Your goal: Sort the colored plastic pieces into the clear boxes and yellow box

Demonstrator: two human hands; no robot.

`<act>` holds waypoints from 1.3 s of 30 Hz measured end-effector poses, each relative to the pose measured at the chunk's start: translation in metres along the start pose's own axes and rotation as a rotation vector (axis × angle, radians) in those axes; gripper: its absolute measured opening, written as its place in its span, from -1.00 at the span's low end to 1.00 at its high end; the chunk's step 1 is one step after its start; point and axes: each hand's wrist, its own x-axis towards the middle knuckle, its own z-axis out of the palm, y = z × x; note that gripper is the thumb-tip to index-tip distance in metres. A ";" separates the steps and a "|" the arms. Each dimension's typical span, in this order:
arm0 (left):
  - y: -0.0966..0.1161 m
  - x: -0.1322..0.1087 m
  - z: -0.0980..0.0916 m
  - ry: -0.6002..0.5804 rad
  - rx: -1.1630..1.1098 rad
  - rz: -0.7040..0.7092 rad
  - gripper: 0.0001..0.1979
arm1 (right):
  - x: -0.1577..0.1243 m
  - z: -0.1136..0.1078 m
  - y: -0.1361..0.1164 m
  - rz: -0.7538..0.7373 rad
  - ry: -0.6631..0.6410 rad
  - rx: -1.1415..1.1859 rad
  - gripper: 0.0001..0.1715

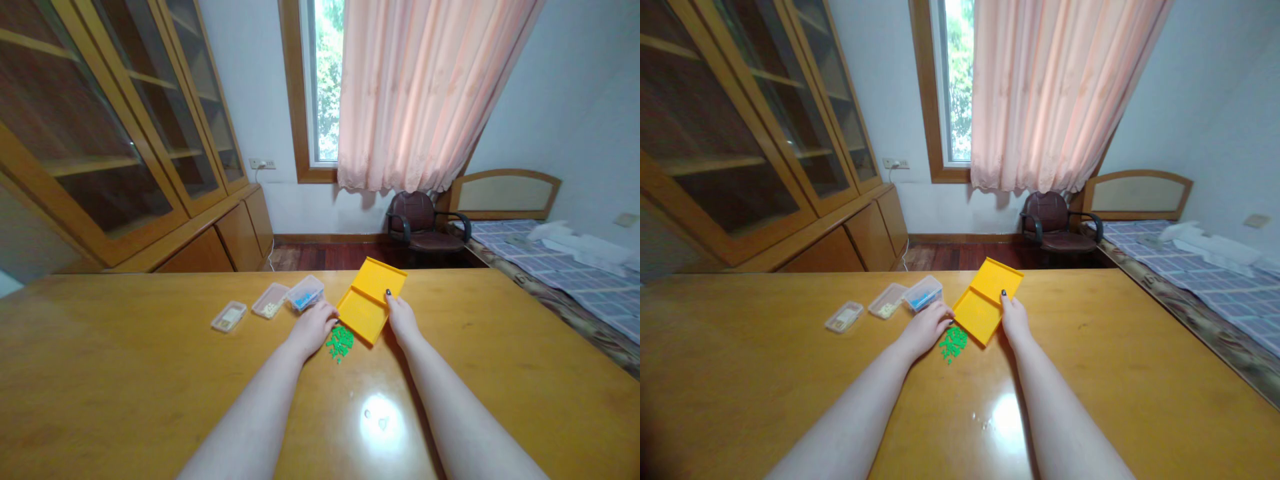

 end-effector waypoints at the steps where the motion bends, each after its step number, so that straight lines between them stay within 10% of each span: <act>1: -0.001 0.000 0.000 0.010 0.004 -0.005 -0.88 | 0.000 0.000 -0.001 0.001 0.005 0.014 -0.57; 39: -0.003 -0.001 0.000 -0.052 0.078 -0.078 -0.92 | 0.007 -0.004 0.006 0.003 0.067 -0.065 -0.59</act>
